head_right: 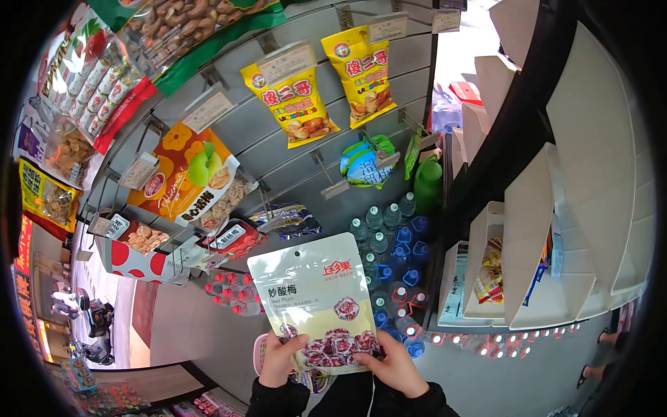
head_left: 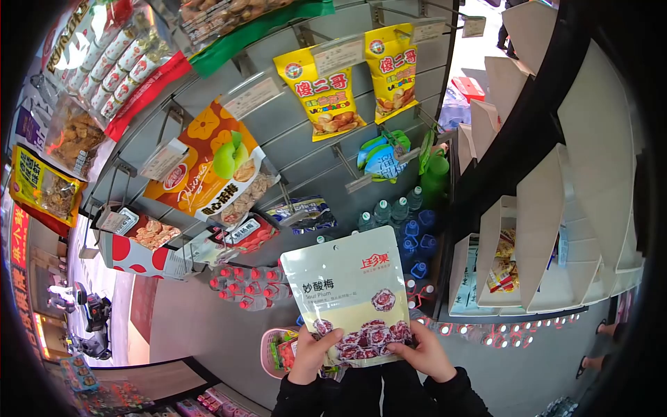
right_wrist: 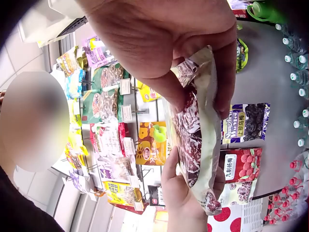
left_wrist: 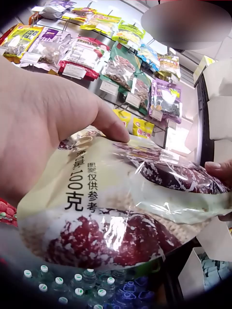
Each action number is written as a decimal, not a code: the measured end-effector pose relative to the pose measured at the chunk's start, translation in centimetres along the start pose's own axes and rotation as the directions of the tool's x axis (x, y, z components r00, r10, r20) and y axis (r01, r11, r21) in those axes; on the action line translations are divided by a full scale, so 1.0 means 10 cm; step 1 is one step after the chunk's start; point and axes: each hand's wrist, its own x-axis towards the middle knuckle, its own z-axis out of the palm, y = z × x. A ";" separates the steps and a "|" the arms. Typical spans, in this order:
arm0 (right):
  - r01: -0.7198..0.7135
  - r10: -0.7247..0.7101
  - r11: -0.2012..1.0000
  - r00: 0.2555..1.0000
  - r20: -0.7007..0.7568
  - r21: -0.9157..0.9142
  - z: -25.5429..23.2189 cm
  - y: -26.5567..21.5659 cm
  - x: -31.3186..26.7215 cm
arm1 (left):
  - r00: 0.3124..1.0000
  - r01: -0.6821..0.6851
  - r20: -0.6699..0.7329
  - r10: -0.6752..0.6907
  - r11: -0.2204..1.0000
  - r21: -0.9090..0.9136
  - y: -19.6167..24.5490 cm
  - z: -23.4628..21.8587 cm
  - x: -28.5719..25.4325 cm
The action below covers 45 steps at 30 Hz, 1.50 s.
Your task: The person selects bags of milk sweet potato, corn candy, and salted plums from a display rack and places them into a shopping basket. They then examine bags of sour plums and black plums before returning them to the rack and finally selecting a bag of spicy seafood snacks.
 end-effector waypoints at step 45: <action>0.079 -0.054 0.989 0.981 -0.186 0.128 -0.97 0.10 -0.08 | 0.997 0.011 0.074 -0.021 0.991 0.135 -0.28 1.06 0.50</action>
